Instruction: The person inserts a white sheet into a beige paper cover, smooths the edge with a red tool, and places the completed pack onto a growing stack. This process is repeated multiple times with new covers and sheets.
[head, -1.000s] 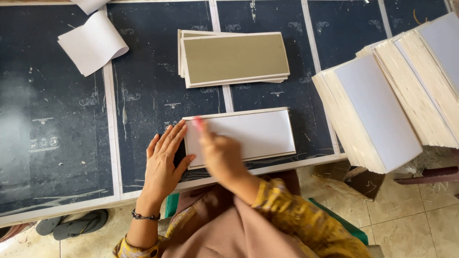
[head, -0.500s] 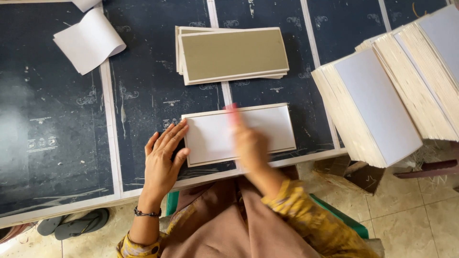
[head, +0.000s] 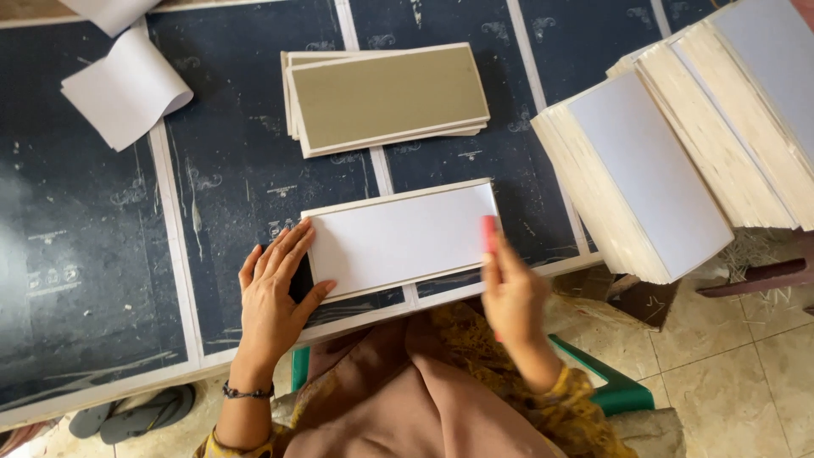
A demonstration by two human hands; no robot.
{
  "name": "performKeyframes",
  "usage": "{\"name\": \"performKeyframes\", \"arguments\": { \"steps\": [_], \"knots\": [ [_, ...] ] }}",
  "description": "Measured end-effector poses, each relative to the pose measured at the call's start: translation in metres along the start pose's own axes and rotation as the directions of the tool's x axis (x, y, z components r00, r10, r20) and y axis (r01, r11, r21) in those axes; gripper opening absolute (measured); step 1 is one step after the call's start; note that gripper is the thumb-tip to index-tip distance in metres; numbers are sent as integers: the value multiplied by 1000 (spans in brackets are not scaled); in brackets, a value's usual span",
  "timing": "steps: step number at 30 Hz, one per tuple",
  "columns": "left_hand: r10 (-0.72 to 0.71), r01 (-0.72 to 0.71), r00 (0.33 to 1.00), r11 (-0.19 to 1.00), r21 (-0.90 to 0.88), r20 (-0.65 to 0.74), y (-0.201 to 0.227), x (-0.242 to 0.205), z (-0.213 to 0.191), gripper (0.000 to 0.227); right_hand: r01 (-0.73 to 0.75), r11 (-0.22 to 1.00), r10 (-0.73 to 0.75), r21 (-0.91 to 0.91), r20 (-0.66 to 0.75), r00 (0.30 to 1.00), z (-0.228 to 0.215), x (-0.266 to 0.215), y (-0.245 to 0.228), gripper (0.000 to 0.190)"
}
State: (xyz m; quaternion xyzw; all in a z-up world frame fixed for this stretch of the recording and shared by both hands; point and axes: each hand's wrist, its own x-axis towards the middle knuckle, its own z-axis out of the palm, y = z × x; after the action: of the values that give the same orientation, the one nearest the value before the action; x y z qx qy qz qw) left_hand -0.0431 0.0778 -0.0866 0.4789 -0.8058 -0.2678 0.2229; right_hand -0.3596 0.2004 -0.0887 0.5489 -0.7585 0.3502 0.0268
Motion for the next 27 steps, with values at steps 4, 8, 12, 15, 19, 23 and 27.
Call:
{"name": "performKeyframes", "arguments": {
  "steps": [4, 8, 12, 15, 19, 23, 27],
  "knots": [
    [-10, 10, 1000, 1000, -29, 12, 6, 1, -2, 79, 192, 981, -186, -31, 139, 973, 40, 9, -76, 64],
    [-20, 18, 998, 999, 34, 66, 7, 5, -9, 63, 360, 933, -354, 5, 194, 915, 47, 41, -83, 47],
    [-122, 97, 984, 978, 183, 128, 15, 25, -24, 43, 44, 983, 3, -177, 256, 967, 8, 87, -22, 43],
    [-18, -9, 998, 919, 394, 65, 17, 67, -22, 32, -166, 986, 168, -26, 233, 958, 32, 74, 85, 31],
    [179, -142, 977, 951, 276, -113, 27, 139, -1, 24, -115, 970, 103, 216, 67, 992, 31, 52, 101, 29],
    [245, -149, 959, 866, 477, -144, 11, 174, 24, 52, -169, 890, 173, 424, 28, 985, 30, 50, 106, 29],
    [260, -173, 961, 832, 527, -95, 3, 168, 25, 40, -195, 867, 190, 458, 58, 980, 23, 54, 100, 29]
  ]
}}
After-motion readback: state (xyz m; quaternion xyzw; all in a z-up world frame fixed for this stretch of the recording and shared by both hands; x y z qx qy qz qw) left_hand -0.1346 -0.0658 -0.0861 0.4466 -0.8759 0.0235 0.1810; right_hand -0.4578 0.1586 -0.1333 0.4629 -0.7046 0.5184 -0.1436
